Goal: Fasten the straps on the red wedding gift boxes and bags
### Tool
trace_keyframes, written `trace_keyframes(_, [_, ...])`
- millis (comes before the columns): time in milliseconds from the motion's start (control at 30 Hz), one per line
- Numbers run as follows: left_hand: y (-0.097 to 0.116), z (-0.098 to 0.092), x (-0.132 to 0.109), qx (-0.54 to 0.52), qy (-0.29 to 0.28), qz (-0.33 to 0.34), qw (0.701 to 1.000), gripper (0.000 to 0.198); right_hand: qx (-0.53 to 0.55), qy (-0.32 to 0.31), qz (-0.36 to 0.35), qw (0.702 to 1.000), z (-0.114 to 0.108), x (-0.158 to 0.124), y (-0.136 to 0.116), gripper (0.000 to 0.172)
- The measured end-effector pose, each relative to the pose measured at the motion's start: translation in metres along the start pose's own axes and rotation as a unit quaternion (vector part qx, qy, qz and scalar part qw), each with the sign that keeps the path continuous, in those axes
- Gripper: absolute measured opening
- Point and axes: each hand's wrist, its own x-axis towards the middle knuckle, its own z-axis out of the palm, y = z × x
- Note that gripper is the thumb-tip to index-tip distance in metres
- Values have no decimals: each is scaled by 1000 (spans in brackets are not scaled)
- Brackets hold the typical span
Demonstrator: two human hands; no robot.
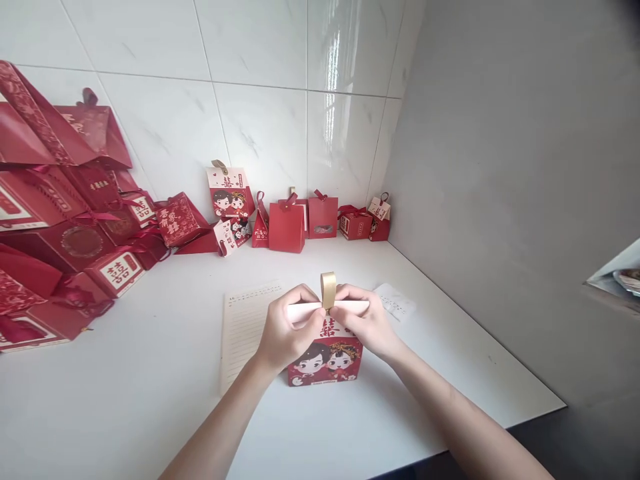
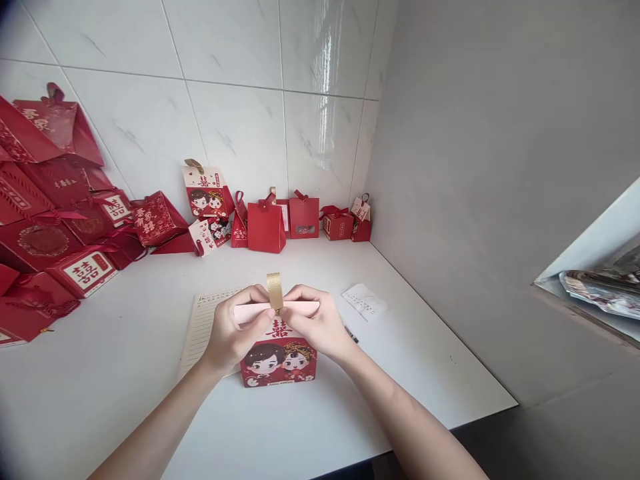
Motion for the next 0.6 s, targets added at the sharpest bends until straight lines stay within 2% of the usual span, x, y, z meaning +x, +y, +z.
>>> trace_keyframes(133, [-1, 0, 0, 3, 1, 3, 1000, 13, 7, -16, 6, 1000, -2, -2, 6, 8])
trace_keyframes(200, [0, 0, 0, 4, 0, -5, 1000, 13, 36, -43, 15, 998, -5, 2, 9, 17])
trace_keyframes(267, [2, 1, 0, 9, 5, -12, 1000, 14, 75, -47, -11, 996, -11, 8, 8, 32])
trace_keyframes(333, [3, 1, 1, 13, 7, -16, 1000, 14, 103, 5, -67, 992, -20, 9, -1, 40])
trace_keyframes(367, [3, 2, 1, 11, 8, -17, 1000, 14, 112, 52, -95, 988, -25, 4, -8, 39])
trace_keyframes(467, [3, 3, 0, 2, 7, -31, 1000, 14, 157, 139, -106, 972, -42, -38, -20, 28])
trace_keyframes(500, [2, 4, 0, -5, 6, -39, 999, 15, 154, 132, -89, 975, -48, -58, -20, 29])
trace_keyframes(567, [2, 6, 0, -19, 1, -54, 998, 14, 30, 63, 51, 996, -54, -99, -11, 37])
trace_keyframes(600, [2, 7, 0, -25, -1, -56, 998, 13, 2, 43, 87, 995, -54, -117, -5, 38])
